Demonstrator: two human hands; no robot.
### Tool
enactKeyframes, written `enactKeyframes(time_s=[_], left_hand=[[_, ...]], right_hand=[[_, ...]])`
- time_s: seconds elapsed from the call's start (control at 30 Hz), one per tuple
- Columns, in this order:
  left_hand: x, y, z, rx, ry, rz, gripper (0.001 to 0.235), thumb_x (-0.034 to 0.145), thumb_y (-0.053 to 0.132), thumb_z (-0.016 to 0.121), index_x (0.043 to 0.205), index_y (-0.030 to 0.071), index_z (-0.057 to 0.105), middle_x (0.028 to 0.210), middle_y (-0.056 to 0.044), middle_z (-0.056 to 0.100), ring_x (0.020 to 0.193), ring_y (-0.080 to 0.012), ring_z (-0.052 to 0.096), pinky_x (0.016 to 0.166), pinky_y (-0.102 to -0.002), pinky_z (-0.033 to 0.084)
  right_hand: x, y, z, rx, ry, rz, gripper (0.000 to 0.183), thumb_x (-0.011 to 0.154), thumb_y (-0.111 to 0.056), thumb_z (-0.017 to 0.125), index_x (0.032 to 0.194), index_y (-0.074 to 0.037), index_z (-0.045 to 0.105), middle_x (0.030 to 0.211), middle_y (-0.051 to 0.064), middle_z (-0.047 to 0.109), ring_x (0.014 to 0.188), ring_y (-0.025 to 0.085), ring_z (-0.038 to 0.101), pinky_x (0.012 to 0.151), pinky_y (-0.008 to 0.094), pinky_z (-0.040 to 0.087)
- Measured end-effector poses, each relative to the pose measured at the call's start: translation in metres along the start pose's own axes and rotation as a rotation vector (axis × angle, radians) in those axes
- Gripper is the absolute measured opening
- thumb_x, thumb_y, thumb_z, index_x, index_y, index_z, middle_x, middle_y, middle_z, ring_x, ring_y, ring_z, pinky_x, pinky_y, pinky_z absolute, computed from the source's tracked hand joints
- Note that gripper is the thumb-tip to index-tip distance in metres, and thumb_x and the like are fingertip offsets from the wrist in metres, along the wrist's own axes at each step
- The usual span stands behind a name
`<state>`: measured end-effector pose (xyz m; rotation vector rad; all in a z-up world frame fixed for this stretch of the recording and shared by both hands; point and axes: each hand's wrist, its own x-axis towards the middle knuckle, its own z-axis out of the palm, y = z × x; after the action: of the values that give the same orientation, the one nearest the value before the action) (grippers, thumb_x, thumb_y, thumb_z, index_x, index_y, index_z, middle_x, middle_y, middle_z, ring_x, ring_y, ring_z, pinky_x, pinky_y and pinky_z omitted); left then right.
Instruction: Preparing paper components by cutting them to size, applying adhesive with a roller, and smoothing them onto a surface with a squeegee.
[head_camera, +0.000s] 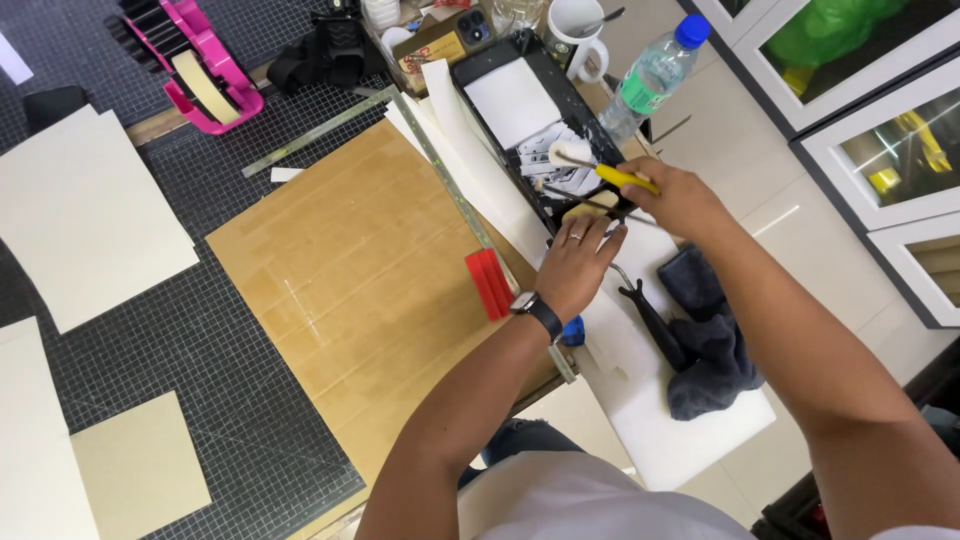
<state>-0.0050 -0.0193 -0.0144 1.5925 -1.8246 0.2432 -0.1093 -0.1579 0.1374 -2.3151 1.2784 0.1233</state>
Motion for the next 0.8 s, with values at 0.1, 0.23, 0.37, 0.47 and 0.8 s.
enactKeyframes(time_s=[0.1, 0.23, 0.37, 0.47, 0.8], left_hand=[[0.012, 0.004, -0.013, 0.014, 0.037, 0.049, 0.037, 0.094, 0.006, 0.071, 0.130, 0.008, 0.062, 0.126, -0.017, 0.059, 0.126, -0.0347, 0.055, 0.110, -0.050, 0.044], [0.012, 0.007, 0.025, 0.001, 0.044, 0.101, 0.029, 0.093, 0.007, 0.073, 0.121, 0.009, 0.066, 0.124, -0.016, 0.062, 0.125, -0.0335, 0.056, 0.106, -0.047, 0.046], [0.042, 0.008, 0.051, 0.073, -0.058, 0.057, 0.026, 0.095, 0.010, 0.068, 0.121, 0.009, 0.066, 0.125, -0.017, 0.064, 0.126, -0.0344, 0.056, 0.110, -0.047, 0.040], [0.074, 0.010, 0.052, 0.093, -0.345, -0.092, 0.020, 0.096, 0.016, 0.060, 0.113, 0.011, 0.070, 0.117, -0.011, 0.070, 0.119, -0.0295, 0.061, 0.115, -0.047, 0.033], [0.081, 0.009, 0.056, 0.029, -0.436, -0.052, 0.022, 0.098, 0.015, 0.054, 0.114, 0.008, 0.068, 0.115, -0.015, 0.070, 0.117, -0.0348, 0.064, 0.105, -0.049, 0.042]], right_hand=[[0.020, -0.001, 0.006, 0.134, 0.081, -0.020, 0.037, 0.105, -0.042, 0.061, 0.141, -0.036, 0.062, 0.091, 0.010, 0.075, 0.097, 0.028, 0.072, 0.089, 0.043, 0.055], [0.035, -0.035, 0.011, -0.029, 0.090, 0.004, 0.037, 0.105, -0.047, 0.056, 0.142, -0.044, 0.058, 0.111, 0.012, 0.074, 0.112, 0.036, 0.068, 0.096, 0.048, 0.053], [0.071, -0.038, 0.023, -0.256, 0.211, -0.137, 0.037, 0.106, -0.044, 0.055, 0.143, -0.046, 0.059, 0.106, 0.011, 0.073, 0.102, 0.036, 0.072, 0.088, 0.049, 0.057], [0.085, -0.051, 0.024, -0.393, 0.263, -0.234, 0.036, 0.105, -0.041, 0.057, 0.140, -0.041, 0.064, 0.098, 0.014, 0.074, 0.095, 0.038, 0.075, 0.083, 0.050, 0.059], [0.083, -0.065, -0.003, -0.395, 0.172, -0.176, 0.032, 0.100, -0.045, 0.058, 0.131, -0.049, 0.068, 0.096, 0.013, 0.077, 0.097, 0.040, 0.074, 0.081, 0.055, 0.059]])
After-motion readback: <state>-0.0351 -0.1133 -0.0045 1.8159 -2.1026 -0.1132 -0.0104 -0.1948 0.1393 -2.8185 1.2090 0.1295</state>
